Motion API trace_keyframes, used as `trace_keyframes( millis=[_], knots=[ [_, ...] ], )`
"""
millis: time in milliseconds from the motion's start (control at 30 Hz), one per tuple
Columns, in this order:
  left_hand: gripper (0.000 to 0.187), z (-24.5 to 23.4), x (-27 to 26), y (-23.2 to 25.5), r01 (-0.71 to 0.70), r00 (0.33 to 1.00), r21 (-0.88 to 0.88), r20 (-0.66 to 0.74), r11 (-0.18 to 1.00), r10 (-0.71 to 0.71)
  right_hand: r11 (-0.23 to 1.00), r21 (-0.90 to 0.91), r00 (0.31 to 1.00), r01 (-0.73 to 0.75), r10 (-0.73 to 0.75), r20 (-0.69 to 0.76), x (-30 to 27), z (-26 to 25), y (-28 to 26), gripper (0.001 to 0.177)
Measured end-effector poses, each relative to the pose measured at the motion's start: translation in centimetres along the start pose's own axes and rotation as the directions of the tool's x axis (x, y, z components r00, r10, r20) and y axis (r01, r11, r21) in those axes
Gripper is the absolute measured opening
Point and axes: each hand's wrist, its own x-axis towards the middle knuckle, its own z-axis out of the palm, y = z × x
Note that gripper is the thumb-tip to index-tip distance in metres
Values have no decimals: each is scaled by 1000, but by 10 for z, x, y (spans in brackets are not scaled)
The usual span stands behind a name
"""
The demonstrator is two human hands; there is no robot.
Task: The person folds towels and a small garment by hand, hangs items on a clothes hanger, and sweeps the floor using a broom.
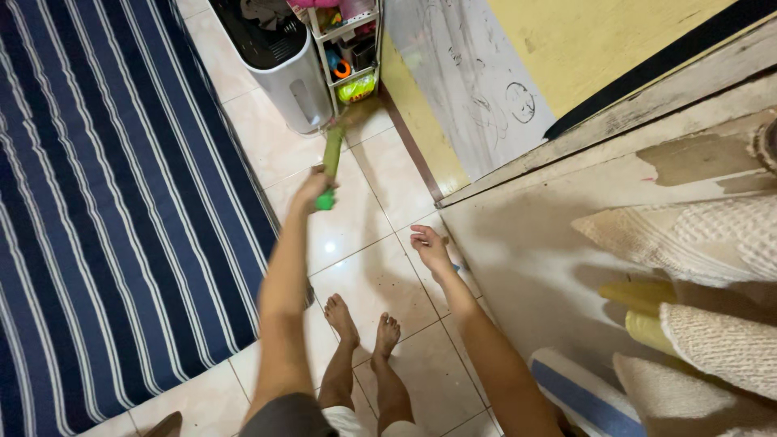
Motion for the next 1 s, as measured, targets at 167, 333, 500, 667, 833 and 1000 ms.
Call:
trace_keyframes(
  millis=[167,333,500,667,833,1000],
  knots=[
    [77,77,6,-51,120,993,216,-38,969,-115,1000,-19,990,19,-17,140,-5,23,1,36],
    [73,6,-12,-53,135,971,44,193,990,-141,1000,-12,986,-7,9,165,-6,8,5,38],
    [77,37,-6,-47,-45,995,18,-91,999,46,993,29,989,-116,113,92,-10,25,5,34],
    [87,88,-46,-101,11,981,411,-181,911,70,987,-56,968,-149,157,196,-30,36,7,37],
    [93,55,-127,-153,78,997,639,-28,765,-78,979,-81,961,-187,199,191,-51,43,4,37],
    [78,-43,-163,-113,118,993,215,-6,969,-119,987,-89,970,-132,148,196,-82,55,-15,38]
  ],
)
